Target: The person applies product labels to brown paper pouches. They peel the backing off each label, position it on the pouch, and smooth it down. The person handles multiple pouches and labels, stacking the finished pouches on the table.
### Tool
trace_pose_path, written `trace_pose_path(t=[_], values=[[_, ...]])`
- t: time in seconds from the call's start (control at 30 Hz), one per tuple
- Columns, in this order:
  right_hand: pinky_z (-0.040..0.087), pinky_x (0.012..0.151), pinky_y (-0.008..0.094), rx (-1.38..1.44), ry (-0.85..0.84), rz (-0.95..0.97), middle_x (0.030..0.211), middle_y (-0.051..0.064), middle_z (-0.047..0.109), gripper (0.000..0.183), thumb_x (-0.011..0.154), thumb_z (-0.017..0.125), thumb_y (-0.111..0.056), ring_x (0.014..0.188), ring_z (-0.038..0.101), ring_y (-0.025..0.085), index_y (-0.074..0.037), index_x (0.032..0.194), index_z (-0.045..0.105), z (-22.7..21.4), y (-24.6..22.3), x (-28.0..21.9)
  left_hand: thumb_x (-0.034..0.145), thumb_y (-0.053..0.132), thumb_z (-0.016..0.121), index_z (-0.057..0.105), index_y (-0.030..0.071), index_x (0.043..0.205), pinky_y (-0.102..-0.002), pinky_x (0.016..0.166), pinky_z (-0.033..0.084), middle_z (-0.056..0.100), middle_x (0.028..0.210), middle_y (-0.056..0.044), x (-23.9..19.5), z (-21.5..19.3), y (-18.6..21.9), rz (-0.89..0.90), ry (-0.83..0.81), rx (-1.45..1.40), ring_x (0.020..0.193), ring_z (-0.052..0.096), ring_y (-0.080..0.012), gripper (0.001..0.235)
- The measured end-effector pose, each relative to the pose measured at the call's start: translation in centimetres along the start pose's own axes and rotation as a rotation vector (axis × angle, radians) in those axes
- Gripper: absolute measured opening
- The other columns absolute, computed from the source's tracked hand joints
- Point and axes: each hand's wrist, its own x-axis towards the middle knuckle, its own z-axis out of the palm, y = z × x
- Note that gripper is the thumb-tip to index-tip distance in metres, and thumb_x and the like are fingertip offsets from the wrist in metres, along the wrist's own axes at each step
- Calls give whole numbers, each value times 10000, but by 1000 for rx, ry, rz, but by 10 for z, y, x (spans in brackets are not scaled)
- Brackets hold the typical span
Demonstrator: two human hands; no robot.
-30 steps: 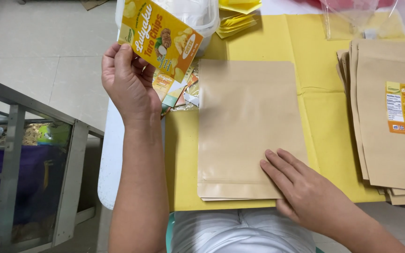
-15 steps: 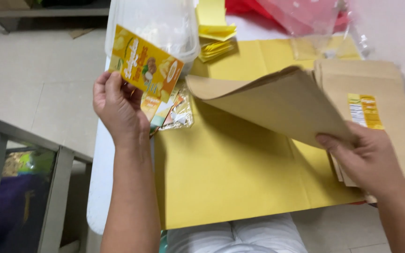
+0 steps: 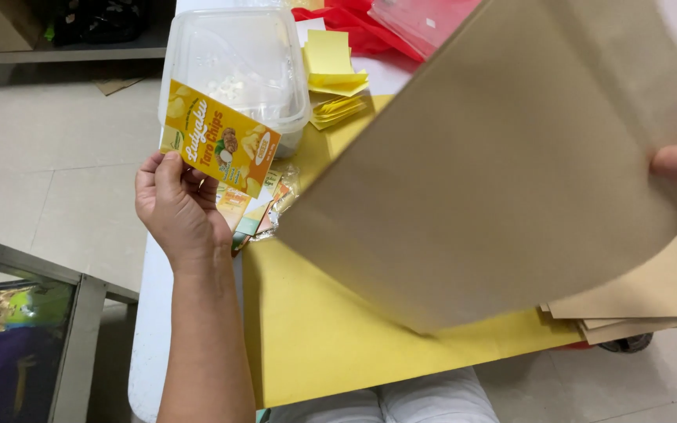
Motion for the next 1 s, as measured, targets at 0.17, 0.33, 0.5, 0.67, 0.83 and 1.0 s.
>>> trace_pose_path(t=[0.17, 0.33, 0.5, 0.67, 0.83, 1.0], values=[[573, 482, 482, -32, -233, -91, 732, 289, 692, 587, 621, 797, 119, 607, 712, 343, 119, 1194, 669, 128, -97, 19, 933, 106, 686, 571, 126, 1008, -228, 629, 679, 670, 779, -39, -1, -1, 0, -2, -13, 16, 628, 684, -71, 139], [527, 843, 385, -515, -438, 14, 968, 123, 778, 499, 698, 895, -203, 868, 667, 267, -89, 1173, 792, 197, -109, 67, 951, 95, 666, 565, 128, 1010, -228, 636, 679, 669, 789, -33, 0, -3, -2, 0, -34, 45, 637, 692, -71, 121], [538, 977, 464, -669, -467, -64, 1082, 111, 799, 568, 684, 910, -263, 1039, 716, 345, -153, 1225, 773, 249, -71, 98, 950, 102, 667, 571, 122, 1008, -228, 617, 672, 671, 777, -39, -5, 1, -6, 1, -37, 81, 627, 687, -78, 114], [521, 1040, 459, -790, -398, -56, 1176, 56, 779, 595, 725, 887, -304, 1163, 698, 333, -217, 1294, 738, 280, -60, 103, 946, 106, 662, 583, 116, 992, -213, 607, 662, 664, 774, -24, -21, 15, -5, -5, -61, 197, 630, 670, -68, 92], [429, 1146, 474, -882, -441, -176, 1240, 25, 744, 625, 813, 798, -373, 1236, 645, 308, -383, 1413, 625, 290, -41, 112, 943, 103, 675, 617, 90, 1002, -231, 603, 641, 642, 775, -43, -29, 18, -20, 9, -151, 338, 623, 661, -102, 84], [359, 1155, 512, -974, -357, -282, 1272, -29, 643, 649, 845, 789, -386, 1267, 551, 242, -412, 1449, 552, 297, -11, 116, 974, 107, 667, 617, 75, 1039, -231, 614, 626, 607, 803, -36, -39, 15, -30, 8, -284, 442, 659, 643, -98, 88]])
